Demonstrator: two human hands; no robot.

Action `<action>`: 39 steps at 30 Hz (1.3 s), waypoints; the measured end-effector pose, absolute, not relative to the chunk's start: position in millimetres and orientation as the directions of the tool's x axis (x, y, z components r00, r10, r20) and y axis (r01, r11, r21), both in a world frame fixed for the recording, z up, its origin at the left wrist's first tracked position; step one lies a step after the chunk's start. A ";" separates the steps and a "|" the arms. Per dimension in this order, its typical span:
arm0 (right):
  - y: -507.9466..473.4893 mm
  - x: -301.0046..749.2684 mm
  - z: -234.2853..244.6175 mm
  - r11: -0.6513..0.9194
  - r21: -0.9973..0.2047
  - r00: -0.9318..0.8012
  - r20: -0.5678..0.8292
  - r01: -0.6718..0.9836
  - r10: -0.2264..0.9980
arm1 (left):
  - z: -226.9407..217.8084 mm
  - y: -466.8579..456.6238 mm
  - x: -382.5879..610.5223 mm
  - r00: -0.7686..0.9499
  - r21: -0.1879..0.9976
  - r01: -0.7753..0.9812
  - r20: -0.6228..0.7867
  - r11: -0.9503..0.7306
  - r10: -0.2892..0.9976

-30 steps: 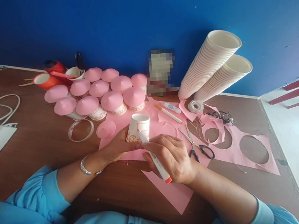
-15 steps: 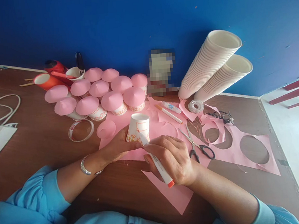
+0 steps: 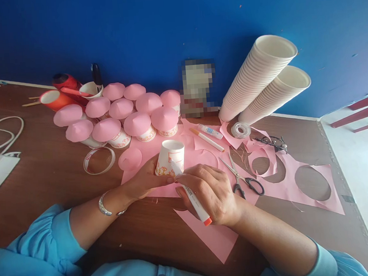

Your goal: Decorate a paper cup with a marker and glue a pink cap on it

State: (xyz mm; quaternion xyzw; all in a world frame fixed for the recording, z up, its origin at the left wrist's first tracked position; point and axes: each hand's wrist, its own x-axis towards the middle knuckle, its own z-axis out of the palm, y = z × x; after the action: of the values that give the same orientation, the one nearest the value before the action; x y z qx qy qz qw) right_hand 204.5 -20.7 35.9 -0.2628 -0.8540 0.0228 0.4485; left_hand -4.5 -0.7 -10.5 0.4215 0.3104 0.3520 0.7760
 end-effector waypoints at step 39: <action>-22.3 205.0 35.9 0.854 -0.268 -0.456 0.753 0.446 0.474 | -12.4 -0.6 -5.0 0.571 0.884 -0.287 -0.150 0.368 0.807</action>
State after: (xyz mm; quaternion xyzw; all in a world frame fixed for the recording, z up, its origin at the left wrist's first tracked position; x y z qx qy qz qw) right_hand 205.0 -22.3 35.9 -0.2696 -0.8532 0.0158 0.4462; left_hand -5.0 -0.6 -12.4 0.4361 0.2981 0.3548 0.7714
